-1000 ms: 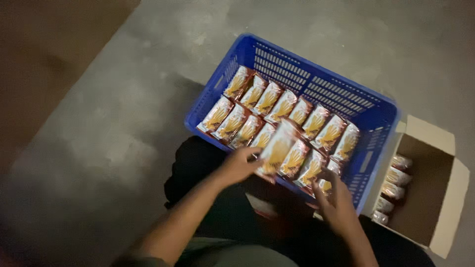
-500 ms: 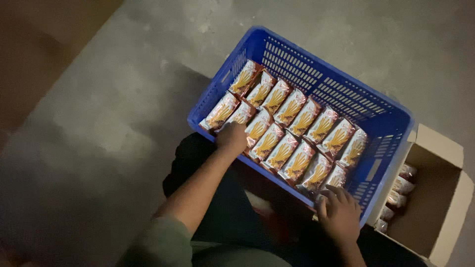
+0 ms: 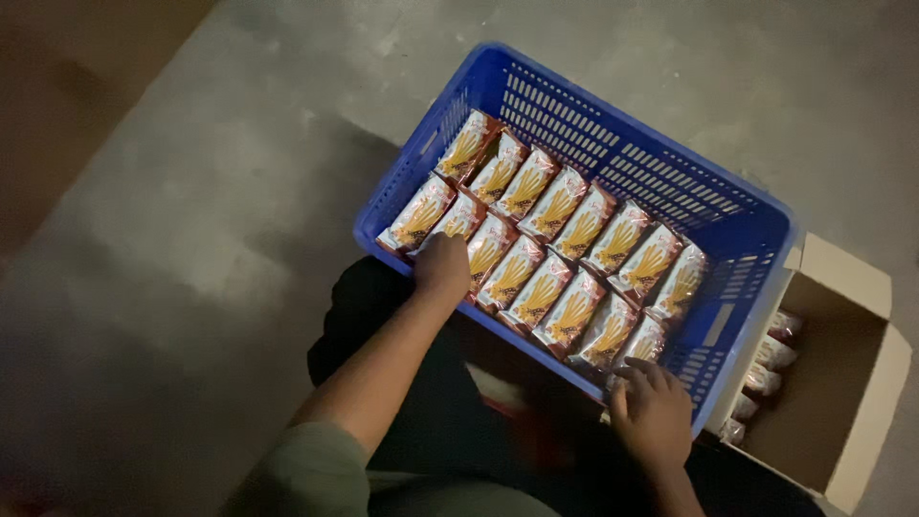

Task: The person transfers packaged snack items from a cardboard box into a blue plastic basket. They pick up the items one by one and place them in neat rows within the basket, filling it up over time.

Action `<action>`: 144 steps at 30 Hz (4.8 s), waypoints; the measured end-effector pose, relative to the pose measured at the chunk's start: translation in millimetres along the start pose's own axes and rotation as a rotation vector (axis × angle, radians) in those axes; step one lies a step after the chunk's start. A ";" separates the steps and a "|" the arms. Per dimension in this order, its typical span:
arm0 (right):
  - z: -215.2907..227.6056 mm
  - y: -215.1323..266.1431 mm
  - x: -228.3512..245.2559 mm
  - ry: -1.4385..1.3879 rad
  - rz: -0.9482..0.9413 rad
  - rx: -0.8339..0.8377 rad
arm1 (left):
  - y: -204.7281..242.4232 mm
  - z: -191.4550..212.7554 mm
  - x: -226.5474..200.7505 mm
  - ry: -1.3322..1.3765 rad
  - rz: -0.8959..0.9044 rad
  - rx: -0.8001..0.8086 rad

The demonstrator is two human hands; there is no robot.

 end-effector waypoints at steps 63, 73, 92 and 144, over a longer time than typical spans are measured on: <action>29.6 16.7 -229.2 -2.143 -1.371 -0.684 | 105.6 -1.0 -141.3 -0.060 -0.018 0.224; -99.1 -16.7 -322.7 -1.981 -1.766 -0.332 | 99.7 -2.5 -148.2 -0.133 0.052 0.212; -119.6 -21.2 -304.6 -1.850 -2.043 -0.152 | 85.7 -21.5 -136.9 -0.114 0.180 0.196; 68.2 -10.3 37.6 -1.641 -0.697 0.119 | 180.8 6.1 -91.9 1.034 -0.476 0.322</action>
Point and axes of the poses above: each hand's wrist, its own y-axis away from the middle knuckle, its own z-axis out of the back of the hand, x = y × z, the point moved 4 cm from there along -y, towards the middle knuckle, and after that the axes turned 1 degree about z, right-handed, at the moved point
